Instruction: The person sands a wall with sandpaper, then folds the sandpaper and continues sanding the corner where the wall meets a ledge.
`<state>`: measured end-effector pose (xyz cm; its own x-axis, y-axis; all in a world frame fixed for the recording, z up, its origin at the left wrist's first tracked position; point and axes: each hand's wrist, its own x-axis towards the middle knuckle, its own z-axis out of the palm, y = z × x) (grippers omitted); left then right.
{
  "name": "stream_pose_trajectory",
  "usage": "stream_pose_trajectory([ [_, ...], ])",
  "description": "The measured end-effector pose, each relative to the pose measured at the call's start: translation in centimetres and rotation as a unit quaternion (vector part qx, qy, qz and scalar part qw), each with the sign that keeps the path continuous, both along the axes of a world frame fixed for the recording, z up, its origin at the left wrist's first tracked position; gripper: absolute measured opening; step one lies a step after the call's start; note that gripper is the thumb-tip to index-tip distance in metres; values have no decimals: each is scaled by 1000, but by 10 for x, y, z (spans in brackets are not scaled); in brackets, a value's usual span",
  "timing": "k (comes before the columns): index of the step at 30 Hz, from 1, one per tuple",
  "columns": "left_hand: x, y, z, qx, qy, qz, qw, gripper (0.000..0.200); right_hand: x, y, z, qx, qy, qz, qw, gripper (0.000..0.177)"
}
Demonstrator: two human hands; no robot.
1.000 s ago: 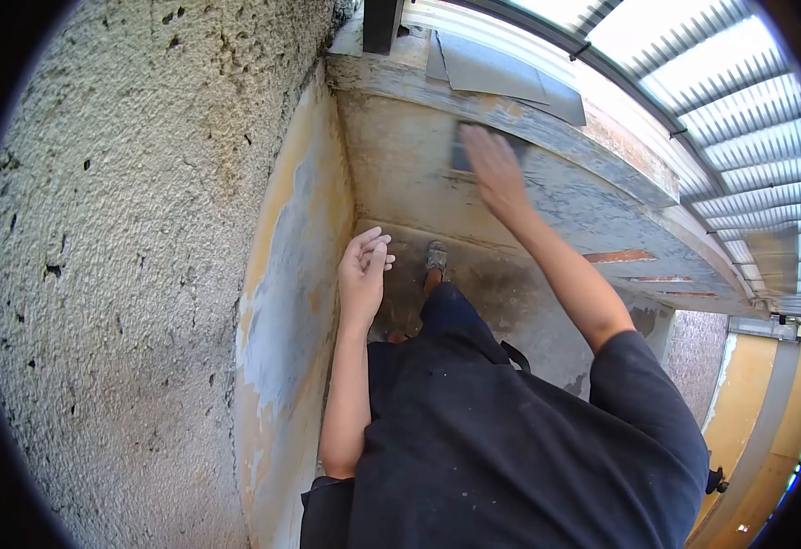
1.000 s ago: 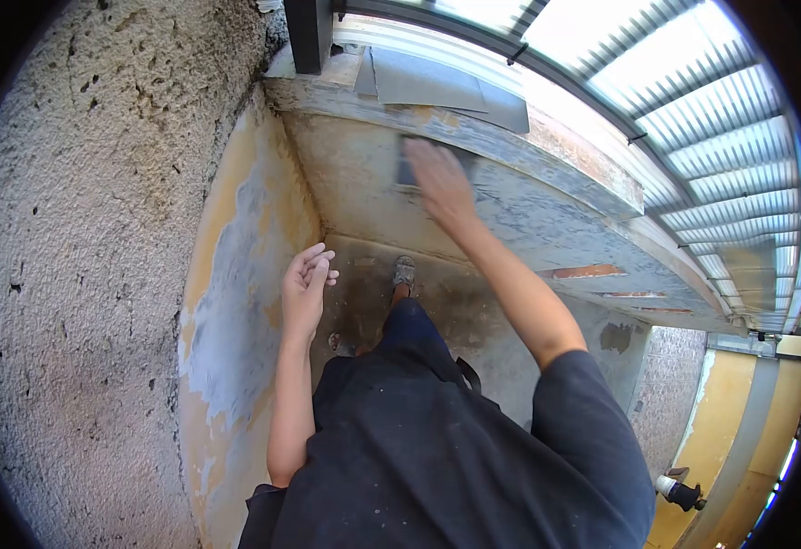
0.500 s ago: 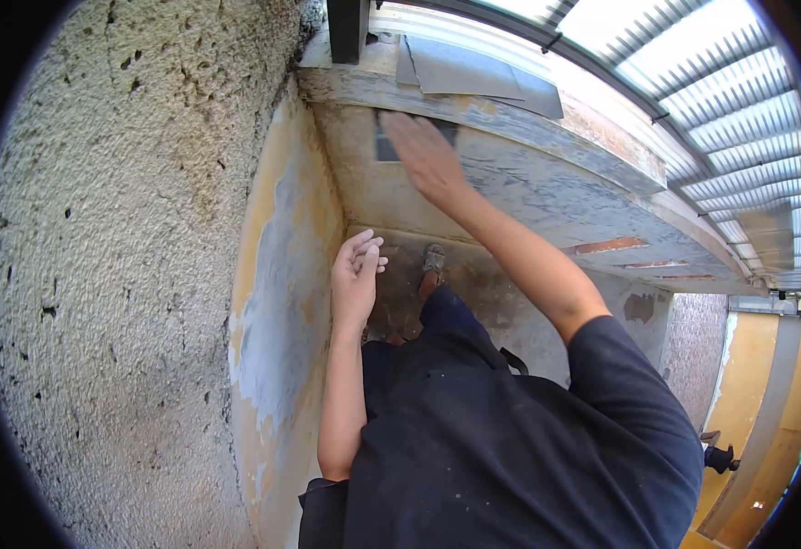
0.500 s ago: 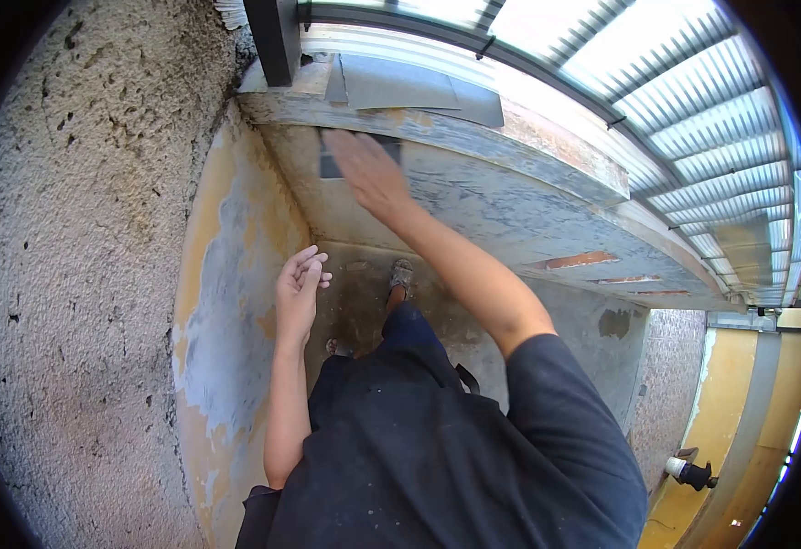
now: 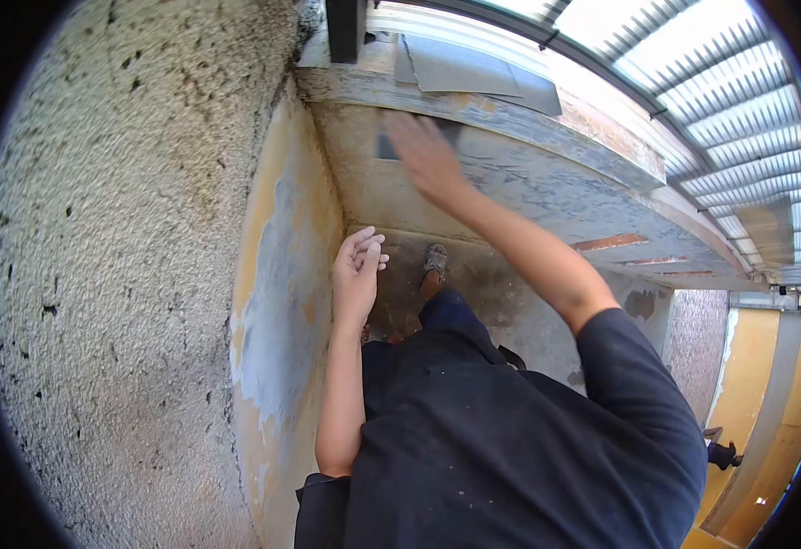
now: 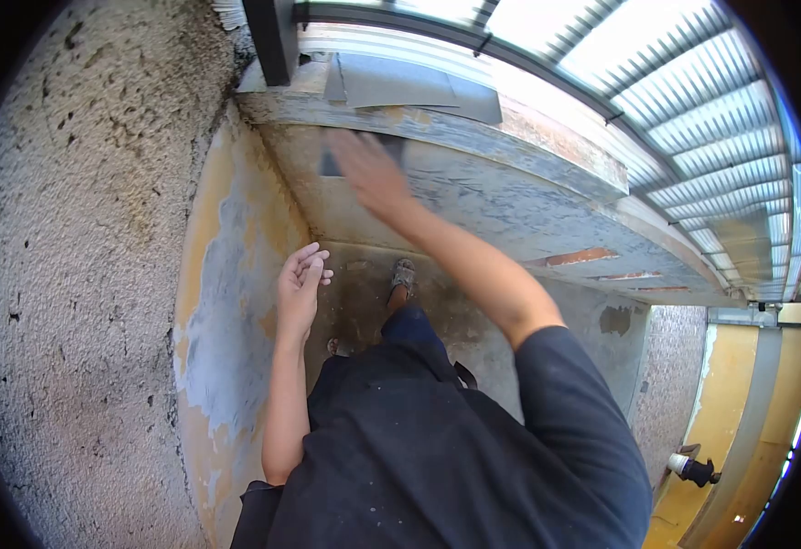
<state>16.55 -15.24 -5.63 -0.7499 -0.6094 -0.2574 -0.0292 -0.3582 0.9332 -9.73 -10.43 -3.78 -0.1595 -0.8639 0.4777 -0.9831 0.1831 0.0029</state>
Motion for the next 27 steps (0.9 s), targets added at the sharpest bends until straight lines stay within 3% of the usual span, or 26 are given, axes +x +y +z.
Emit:
stream_pose_trajectory([
  [3,-9,4,4,0,-14,3,1000,35,7,-7,8,-25,-13,0,1000,66],
  [8,3,6,-7,12,-5,3,1000,35,-40,140,10,45,42,-94,994,65],
  [11,7,5,-12,3,-12,3,1000,35,-52,172,9,80,66,-119,987,67],
  [13,5,5,-13,5,-15,4,1000,34,-57,168,6,99,76,-129,984,68],
  [19,-4,4,0,0,-13,8,1000,34,8,-4,5,-6,5,-21,1000,74],
  [21,-10,6,3,4,-9,7,1000,34,10,-21,2,-11,-1,-21,1000,74],
  [23,-10,7,6,0,-13,12,1000,37,6,-7,1,-13,-10,-20,1000,73],
  [27,-4,7,-3,6,-10,6,1000,34,-38,110,2,38,44,-74,996,68],
])
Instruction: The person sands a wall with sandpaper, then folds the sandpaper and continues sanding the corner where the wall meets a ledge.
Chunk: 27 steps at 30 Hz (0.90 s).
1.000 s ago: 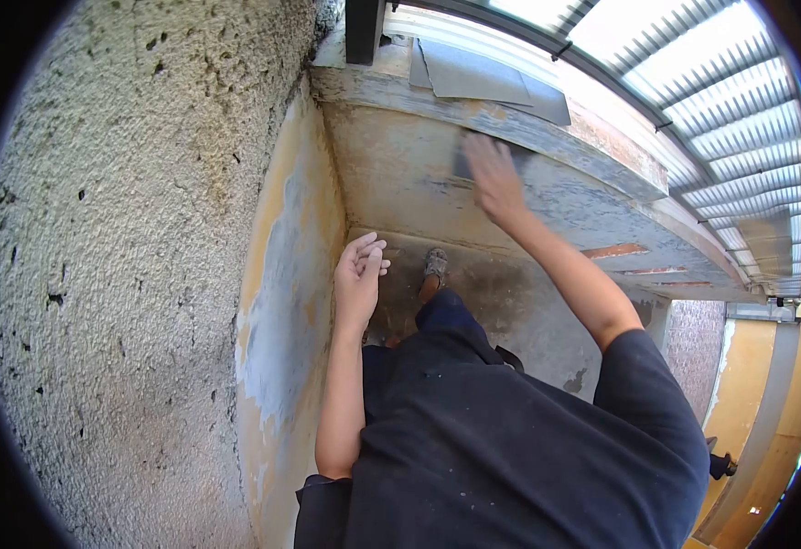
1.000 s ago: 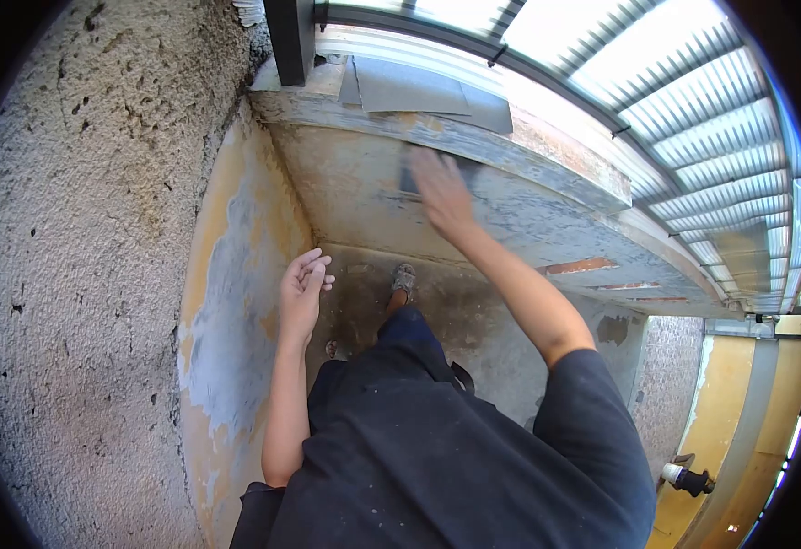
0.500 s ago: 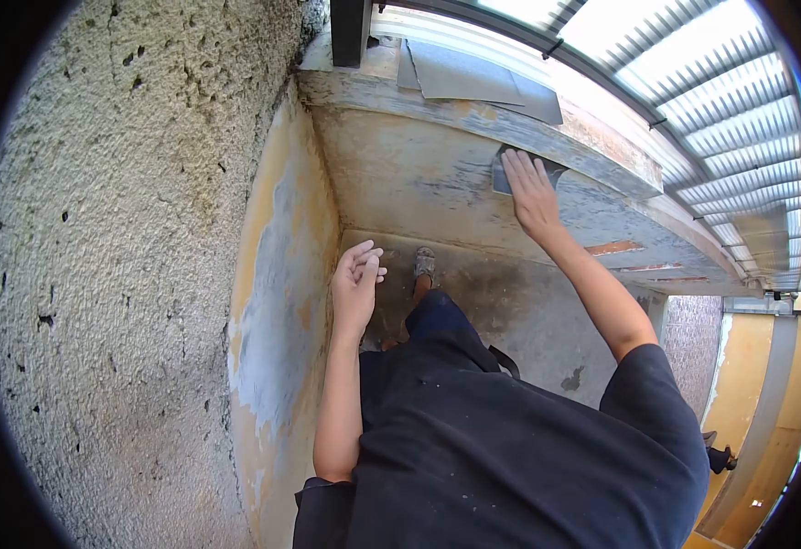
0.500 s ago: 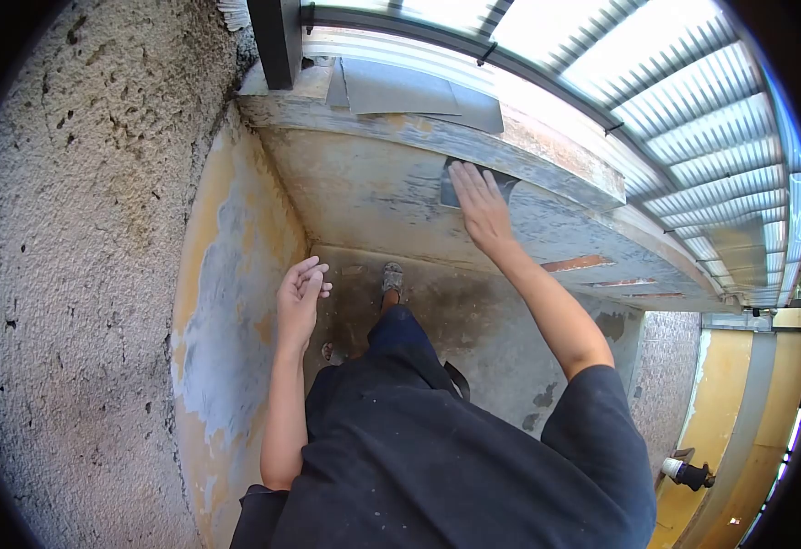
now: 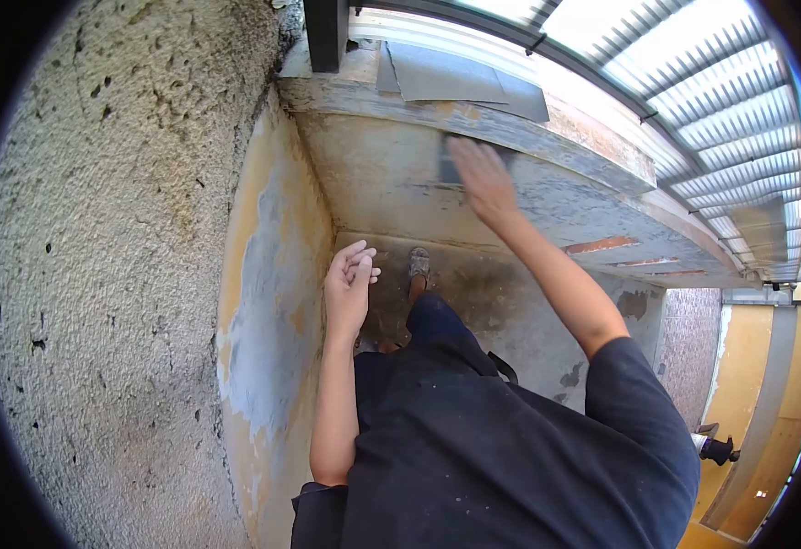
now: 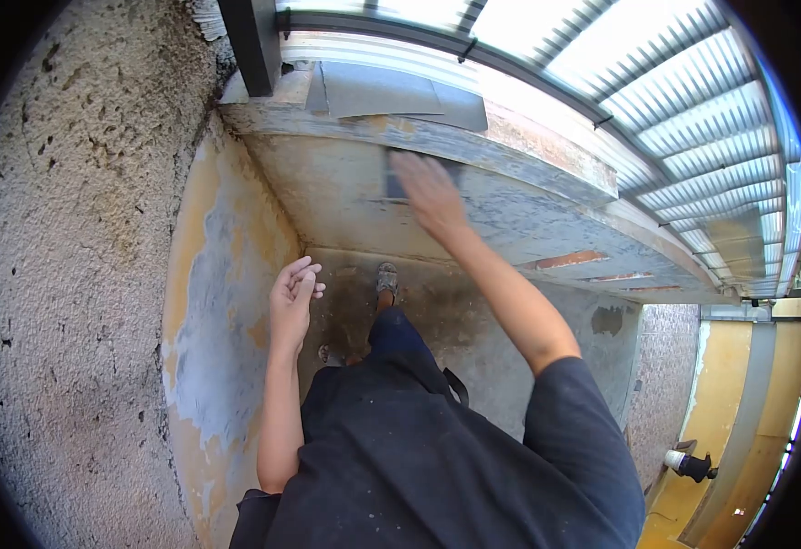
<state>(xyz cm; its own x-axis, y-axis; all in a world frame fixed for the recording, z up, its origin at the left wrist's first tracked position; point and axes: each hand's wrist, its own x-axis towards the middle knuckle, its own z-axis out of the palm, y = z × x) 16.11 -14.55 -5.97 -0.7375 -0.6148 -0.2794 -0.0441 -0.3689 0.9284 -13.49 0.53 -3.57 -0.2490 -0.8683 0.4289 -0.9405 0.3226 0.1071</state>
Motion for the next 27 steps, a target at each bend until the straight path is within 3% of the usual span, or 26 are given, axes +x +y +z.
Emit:
stream_pose_trajectory([
  [2,4,0,-5,5,-12,-1,1000,33,-14,53,0,25,7,-39,999,67],
  [5,9,-3,-18,1,-11,-9,1000,33,-21,72,-3,56,6,-59,997,67],
  [12,2,-5,-5,-11,-1,-12,1000,37,43,-106,2,-53,-65,56,995,67],
  [14,-3,-3,1,0,-5,-3,1000,37,44,-106,4,-55,-70,50,995,66],
  [16,-7,-3,-1,-1,6,-6,1000,37,36,-91,6,-59,-62,41,996,66],
  [21,-3,1,5,6,19,-3,1000,37,-17,59,-7,-7,16,-51,999,67],
  [25,0,-7,0,-4,18,6,1000,36,-20,72,-6,36,26,-78,996,67],
  [27,0,-9,2,-8,13,16,1000,36,-5,20,-5,-5,1,-32,999,69],
])
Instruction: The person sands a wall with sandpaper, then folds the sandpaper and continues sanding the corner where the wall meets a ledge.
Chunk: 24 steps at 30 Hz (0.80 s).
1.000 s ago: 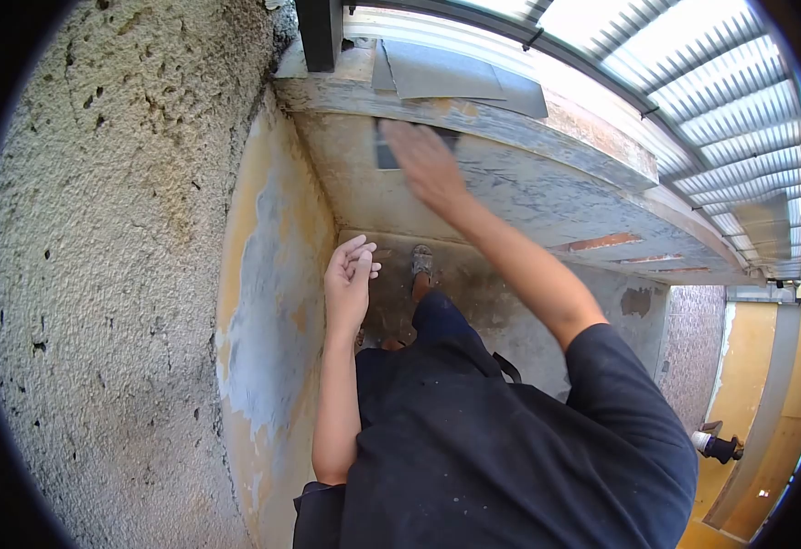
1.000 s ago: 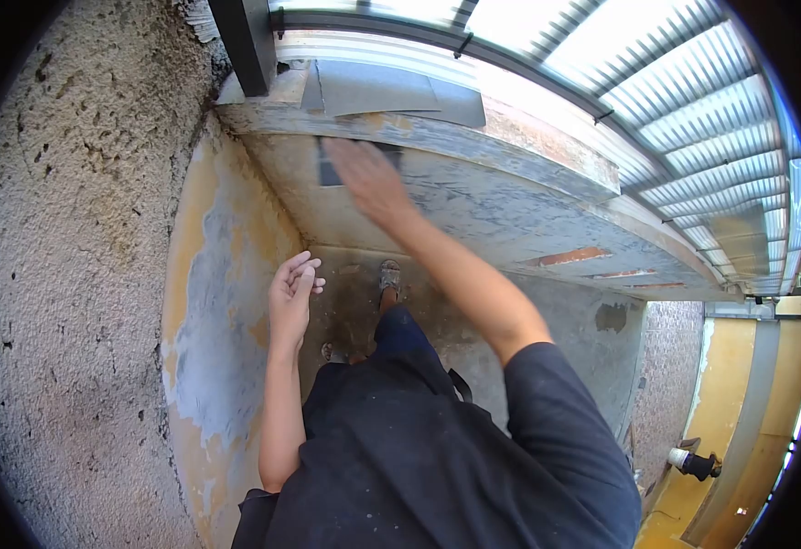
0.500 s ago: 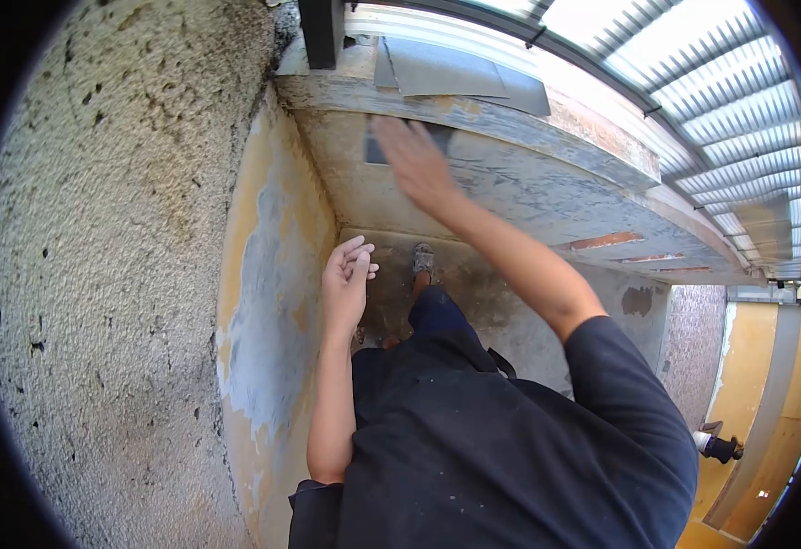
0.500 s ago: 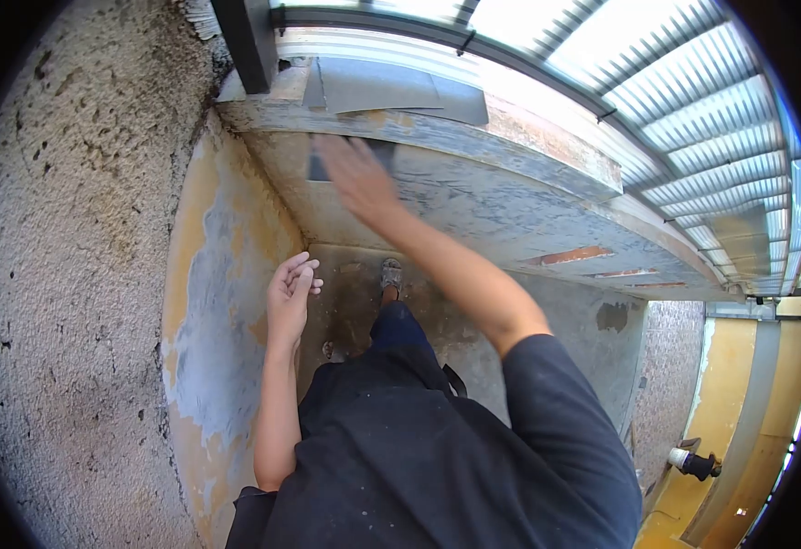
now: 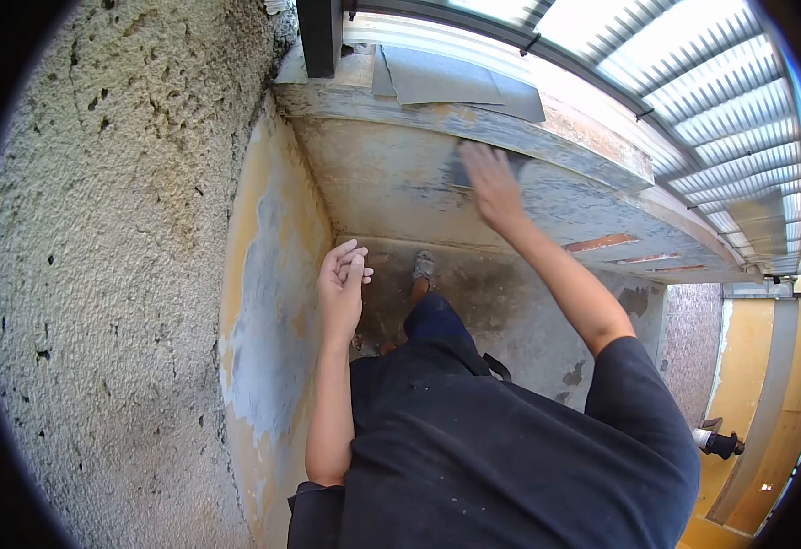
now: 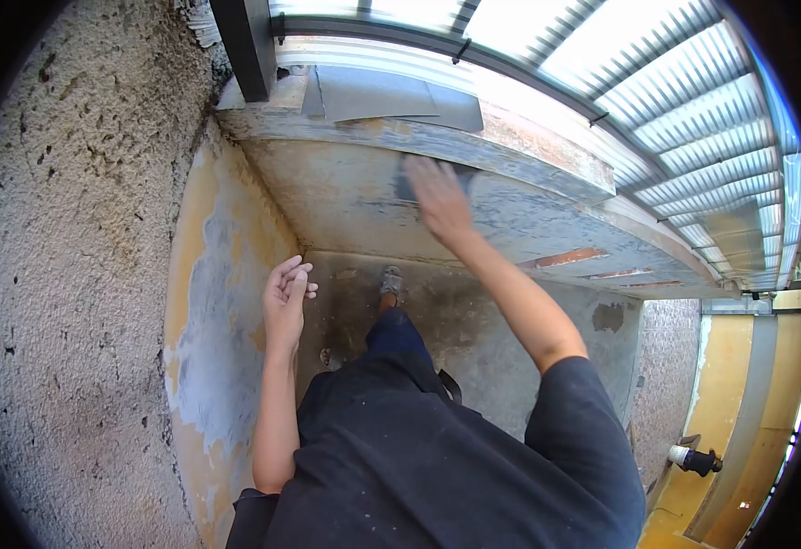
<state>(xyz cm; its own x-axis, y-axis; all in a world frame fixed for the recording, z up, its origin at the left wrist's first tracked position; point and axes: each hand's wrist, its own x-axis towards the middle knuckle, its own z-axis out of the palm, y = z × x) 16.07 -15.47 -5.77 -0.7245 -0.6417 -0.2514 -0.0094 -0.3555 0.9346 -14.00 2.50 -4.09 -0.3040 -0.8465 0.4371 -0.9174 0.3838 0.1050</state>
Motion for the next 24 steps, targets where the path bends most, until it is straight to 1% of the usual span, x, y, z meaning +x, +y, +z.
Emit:
stream_pose_trajectory([
  [2,1,0,4,-3,11,3,1000,36,23,-67,7,-17,-75,62,995,68],
  [4,0,0,6,-3,9,6,1000,36,45,-125,2,-58,-66,92,992,70],
  [7,-7,0,4,2,15,11,1000,36,49,-130,7,-74,-83,92,989,69],
  [8,-7,-2,3,-1,22,16,1000,36,44,-115,8,-62,-74,78,992,69],
  [12,-10,-1,3,5,13,16,1000,36,-4,17,2,-6,-9,3,1000,68],
  [13,-12,-2,-2,-7,16,1,1000,35,-8,39,1,1,-2,-22,1000,68],
  [16,-29,-5,-6,-32,27,-20,999,34,-9,44,6,24,2,-34,999,68],
  [17,-39,-8,-5,-42,37,-25,998,34,-6,30,2,5,-3,-12,1000,68],
  [18,-49,-13,-1,-44,38,-26,998,34,-2,1,-2,-16,-6,12,1000,67],
  [20,-64,-18,8,-98,42,-12,994,33,22,-62,4,-34,-59,57,996,68],
  [21,-69,-21,12,-98,40,-19,994,33,38,-97,3,-50,-68,70,994,69],
  [22,-74,-26,16,-111,44,-2,993,33,46,-119,4,-67,-75,83,991,70],
  [24,-83,-36,19,-121,54,29,991,34,48,-120,11,-70,-92,79,990,71],
])
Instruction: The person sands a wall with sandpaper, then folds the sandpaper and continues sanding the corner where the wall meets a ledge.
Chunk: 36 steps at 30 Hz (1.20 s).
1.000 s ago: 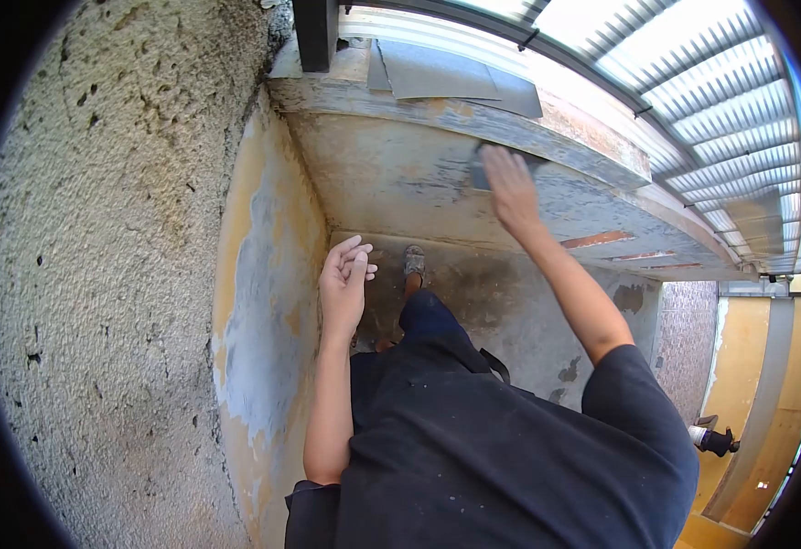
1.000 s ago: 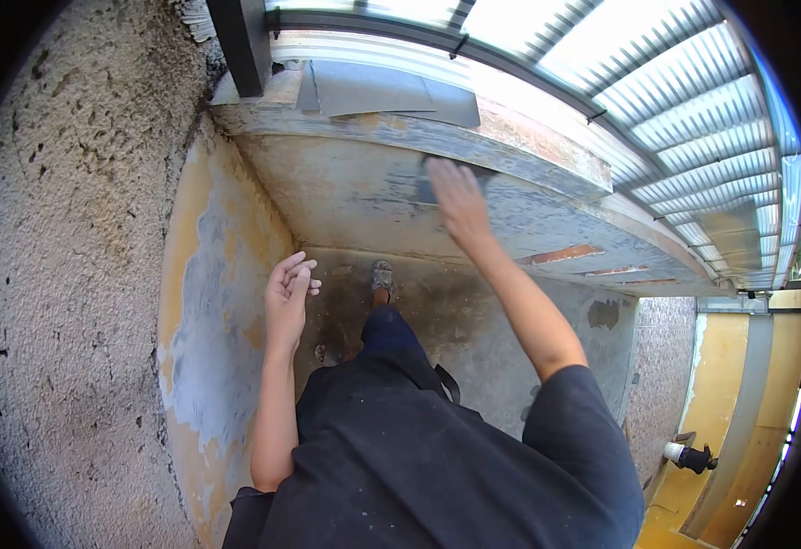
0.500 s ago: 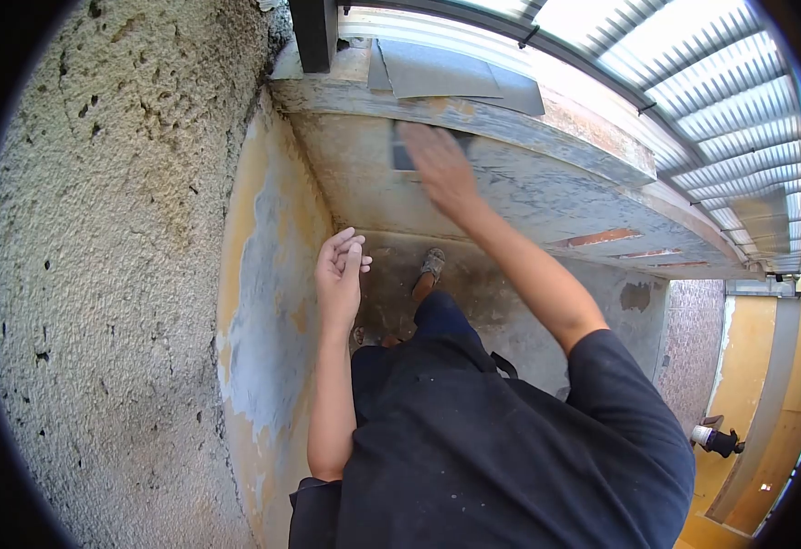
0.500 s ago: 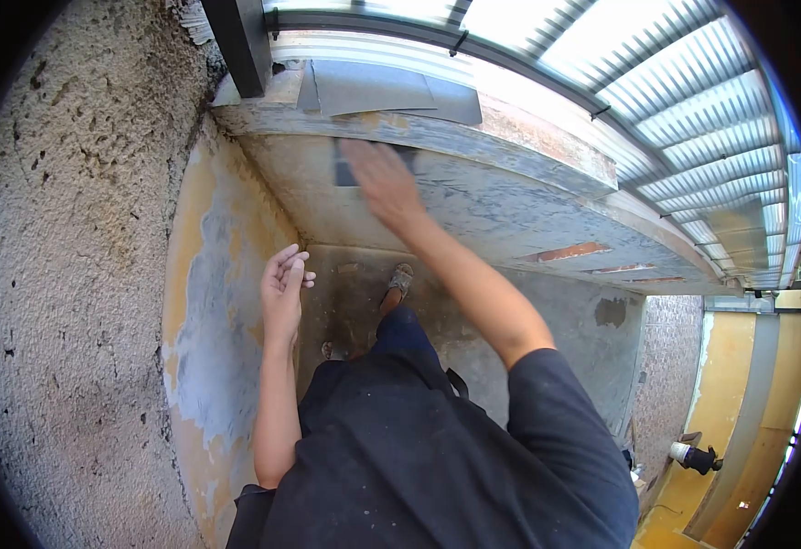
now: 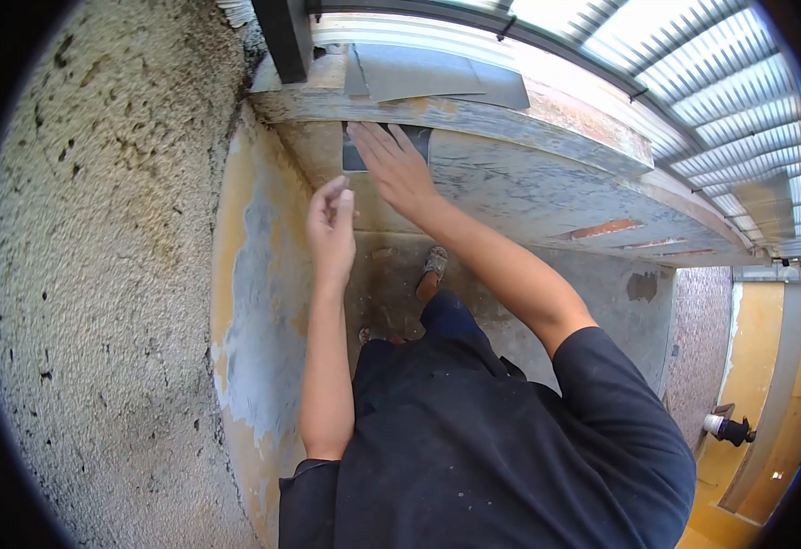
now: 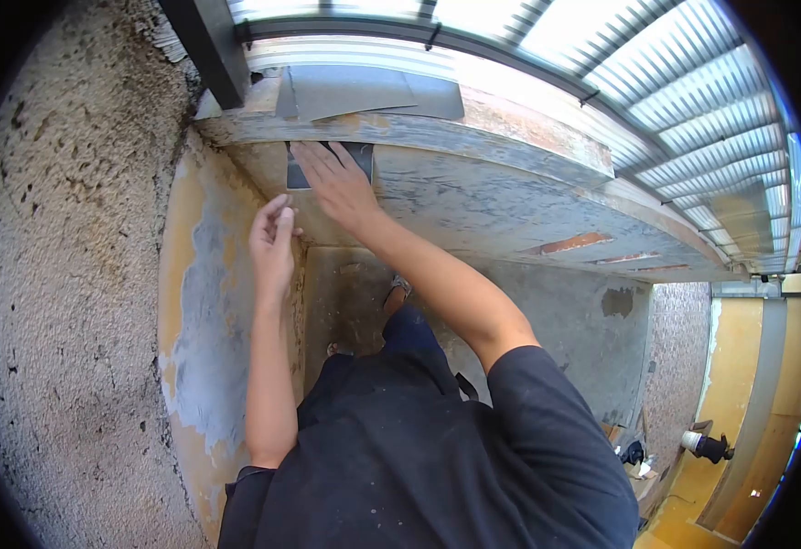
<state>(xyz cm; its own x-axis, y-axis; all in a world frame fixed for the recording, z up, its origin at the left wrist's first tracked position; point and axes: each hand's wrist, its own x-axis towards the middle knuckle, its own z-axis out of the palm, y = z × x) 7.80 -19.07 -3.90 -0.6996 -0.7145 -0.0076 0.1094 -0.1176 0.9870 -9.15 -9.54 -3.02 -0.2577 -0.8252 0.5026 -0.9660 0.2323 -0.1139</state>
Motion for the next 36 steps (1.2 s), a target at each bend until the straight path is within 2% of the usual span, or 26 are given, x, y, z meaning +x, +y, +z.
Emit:
stream_pose_trajectory([
  [1,0,0,1,2,-1,-4,1000,34,3,3,4,0,-17,3,1000,73],
  [2,0,-2,7,21,2,9,1000,34,-5,19,1,23,18,-17,999,73],
  [5,4,-2,8,49,9,27,998,35,-37,114,-7,84,66,-85,991,69],
  [7,10,3,3,64,13,20,998,35,-55,168,-12,75,80,-128,986,66],
  [10,13,7,-5,72,5,15,997,35,-54,172,-11,77,101,-142,982,64],
  [13,14,9,-7,64,-4,16,998,36,-41,116,-24,7,70,-100,993,62],
  [17,11,13,1,56,4,15,998,36,-5,-2,-2,-30,3,43,999,62],
  [21,8,10,8,63,19,40,997,36,-11,6,3,-16,-5,26,1000,61],
  [26,18,14,-1,69,22,45,996,37,-52,157,-4,72,98,-103,987,61],
  [29,21,17,-6,59,20,39,997,37,-61,159,-5,100,103,-89,986,63],
  [34,13,19,18,25,-4,46,999,33,-20,25,-8,22,63,18,998,69],
  [36,4,19,41,-212,-64,102,970,31,-4,1,-4,28,56,9,998,69],
])
